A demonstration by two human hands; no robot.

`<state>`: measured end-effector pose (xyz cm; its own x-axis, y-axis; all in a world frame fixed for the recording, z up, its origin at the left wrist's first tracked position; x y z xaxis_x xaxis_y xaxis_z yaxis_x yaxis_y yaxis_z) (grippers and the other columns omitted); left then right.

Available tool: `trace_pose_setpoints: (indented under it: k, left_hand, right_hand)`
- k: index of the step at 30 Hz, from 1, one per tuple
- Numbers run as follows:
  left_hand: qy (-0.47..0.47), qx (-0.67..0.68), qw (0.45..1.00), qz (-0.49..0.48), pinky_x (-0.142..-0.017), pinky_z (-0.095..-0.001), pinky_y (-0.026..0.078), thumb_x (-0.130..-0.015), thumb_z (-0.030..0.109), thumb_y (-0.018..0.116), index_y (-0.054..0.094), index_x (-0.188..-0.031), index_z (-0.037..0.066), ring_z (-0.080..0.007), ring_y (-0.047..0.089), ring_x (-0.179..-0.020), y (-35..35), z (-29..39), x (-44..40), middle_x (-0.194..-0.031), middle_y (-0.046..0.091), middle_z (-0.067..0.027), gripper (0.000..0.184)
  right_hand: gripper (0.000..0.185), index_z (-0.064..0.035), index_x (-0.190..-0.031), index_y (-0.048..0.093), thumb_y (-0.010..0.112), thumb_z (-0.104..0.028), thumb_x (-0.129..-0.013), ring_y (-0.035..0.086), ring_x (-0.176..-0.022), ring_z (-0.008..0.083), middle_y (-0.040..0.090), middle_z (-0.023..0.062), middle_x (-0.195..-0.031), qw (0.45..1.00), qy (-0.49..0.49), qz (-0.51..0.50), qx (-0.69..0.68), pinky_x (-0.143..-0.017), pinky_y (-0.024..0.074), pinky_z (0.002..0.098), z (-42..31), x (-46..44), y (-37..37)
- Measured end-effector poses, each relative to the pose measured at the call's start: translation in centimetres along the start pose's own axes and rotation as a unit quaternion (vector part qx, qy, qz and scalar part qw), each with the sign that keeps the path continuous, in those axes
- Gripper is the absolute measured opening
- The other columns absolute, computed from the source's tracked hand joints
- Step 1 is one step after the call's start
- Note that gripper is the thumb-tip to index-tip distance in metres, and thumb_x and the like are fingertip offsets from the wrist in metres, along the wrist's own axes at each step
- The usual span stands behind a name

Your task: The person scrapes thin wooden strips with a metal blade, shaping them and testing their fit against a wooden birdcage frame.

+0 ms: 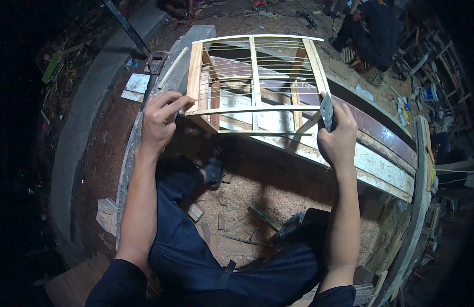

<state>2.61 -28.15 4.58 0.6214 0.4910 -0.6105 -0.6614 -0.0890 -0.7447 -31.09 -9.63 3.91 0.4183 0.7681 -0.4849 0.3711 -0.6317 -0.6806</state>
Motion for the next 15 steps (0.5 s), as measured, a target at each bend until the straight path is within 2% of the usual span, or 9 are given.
trace_pose_setpoints:
  k: [2,6,8,15]
  left_hand:
    - [-0.02,-0.009,0.999,-0.026,-0.084,-0.0391,0.049,-0.074,-0.013,0.062,0.079,-0.105,0.006,-0.0269,0.069,-0.093,-0.2,0.2,0.0,-0.096,0.072,-0.0082,0.04]
    - [-0.038,0.012,0.999,-0.016,-0.083,-0.0379,0.049,-0.08,-0.006,0.067,0.079,-0.102,0.006,-0.0252,0.07,-0.091,-0.5,1.4,-0.2,-0.094,0.072,-0.0078,0.028]
    - [-0.053,0.027,0.998,0.004,-0.081,-0.0367,0.049,-0.086,0.004,0.073,0.079,-0.098,0.005,-0.0244,0.07,-0.087,-0.5,1.5,-0.3,-0.092,0.073,-0.0077,0.014]
    - [-0.097,0.055,0.993,0.03,-0.076,-0.0365,0.05,-0.088,0.011,0.077,0.079,-0.093,0.002,-0.0255,0.071,-0.078,-0.1,0.8,-0.1,-0.086,0.074,-0.0091,0.01]
  right_hand:
    - [0.072,-0.0066,-0.133,0.068,0.052,0.006,-0.064,0.058,-0.079,0.0358,0.054,0.0183,-0.089,1.0,-0.006,0.004,-0.008,-0.08,0.0508,0.0382,0.1,0.1,0.0]
    - [0.069,-0.0073,-0.134,0.068,0.055,0.005,-0.067,0.059,-0.08,0.0364,0.056,0.0183,-0.09,1.0,0.0,0.005,-0.016,-0.078,0.0501,0.0389,0.4,0.8,0.1]
    - [0.064,-0.0074,-0.133,0.068,0.058,0.005,-0.071,0.059,-0.079,0.0358,0.057,0.0184,-0.09,1.0,0.001,0.008,-0.016,-0.076,0.0491,0.0391,0.3,1.0,0.1]
    - [0.058,-0.0079,-0.132,0.069,0.061,0.005,-0.076,0.059,-0.078,0.0356,0.058,0.0188,-0.088,1.0,0.006,0.008,-0.016,-0.076,0.0485,0.041,0.0,1.4,-0.1]
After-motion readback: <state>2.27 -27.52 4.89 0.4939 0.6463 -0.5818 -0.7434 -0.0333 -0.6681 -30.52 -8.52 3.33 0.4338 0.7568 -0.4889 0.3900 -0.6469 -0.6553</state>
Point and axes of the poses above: each hand's wrist, its own x-axis away from the middle knuckle, its own y-axis out of the palm, z = x × y, the point moved 4 cm from there along -x, towards the middle knuckle
